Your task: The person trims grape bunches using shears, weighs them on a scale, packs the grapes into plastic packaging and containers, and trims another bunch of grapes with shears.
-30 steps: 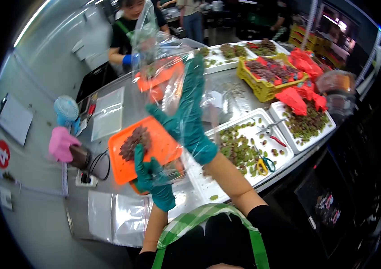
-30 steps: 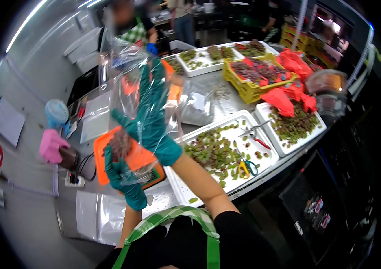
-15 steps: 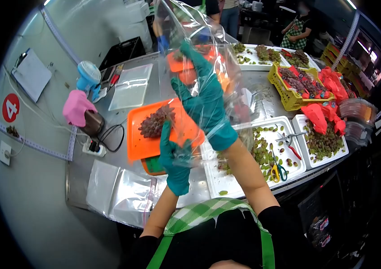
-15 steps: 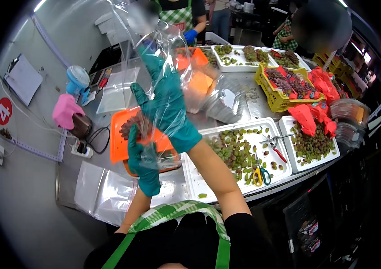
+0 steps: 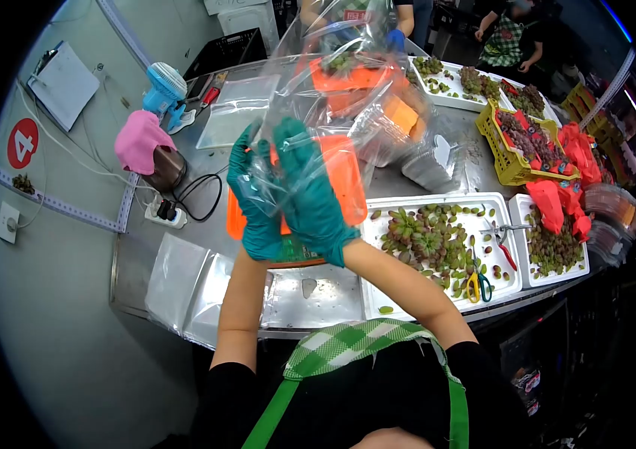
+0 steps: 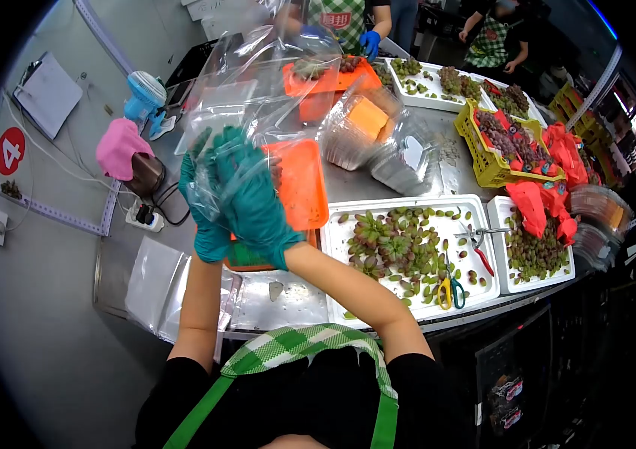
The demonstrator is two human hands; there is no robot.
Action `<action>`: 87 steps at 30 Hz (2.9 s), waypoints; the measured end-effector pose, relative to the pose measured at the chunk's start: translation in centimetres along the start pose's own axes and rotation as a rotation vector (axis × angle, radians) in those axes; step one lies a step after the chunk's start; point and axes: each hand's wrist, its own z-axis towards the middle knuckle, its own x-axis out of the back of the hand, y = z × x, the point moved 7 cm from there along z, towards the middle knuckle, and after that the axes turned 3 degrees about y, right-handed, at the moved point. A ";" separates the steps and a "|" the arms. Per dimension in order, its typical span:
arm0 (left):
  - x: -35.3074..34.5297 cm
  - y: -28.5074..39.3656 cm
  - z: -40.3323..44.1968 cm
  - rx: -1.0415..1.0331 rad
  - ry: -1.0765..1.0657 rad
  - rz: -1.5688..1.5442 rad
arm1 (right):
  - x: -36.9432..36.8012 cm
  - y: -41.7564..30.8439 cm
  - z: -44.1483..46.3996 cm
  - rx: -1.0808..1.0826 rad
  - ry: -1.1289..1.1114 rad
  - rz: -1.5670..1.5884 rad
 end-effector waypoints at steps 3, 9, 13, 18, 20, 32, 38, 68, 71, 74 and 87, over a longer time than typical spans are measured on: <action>1.8 -0.3 2.5 -0.054 -0.025 0.139 | -2.6 0.0 -1.4 0.089 -0.081 -0.417; 6.3 0.0 8.8 -0.200 0.048 0.057 | -4.8 -2.2 -1.3 0.298 -0.421 -0.314; 8.2 -3.0 13.5 0.007 -0.111 -0.472 | -4.1 -1.7 -3.0 0.150 -0.547 -0.108; 10.0 -13.9 10.8 0.697 -0.210 -0.674 | -5.1 9.8 -12.1 -0.999 0.012 0.581; 9.6 -16.0 8.8 0.745 -0.374 -0.229 | -5.7 11.3 -13.6 -1.216 0.164 0.697; 4.7 -16.3 1.7 0.805 -0.714 -0.242 | -8.1 15.0 -11.1 -1.274 0.540 0.955; 2.9 -10.9 -0.5 0.646 -0.616 0.003 | -5.6 14.9 -10.9 -0.969 0.604 1.143; -41.1 -3.6 -8.3 -1.032 -1.133 0.944 | 34.4 -5.4 -19.4 -0.060 0.743 1.426; -41.4 -3.4 -10.3 -0.845 -1.121 0.905 | 34.3 -7.2 -18.2 -0.162 0.746 1.328; -39.5 -1.3 -14.1 -0.237 -1.318 0.694 | 33.9 -7.1 -16.9 -0.327 0.785 1.238; -32.8 -5.6 -15.1 0.404 -1.337 0.660 | 27.4 0.0 -19.9 -0.897 0.905 0.927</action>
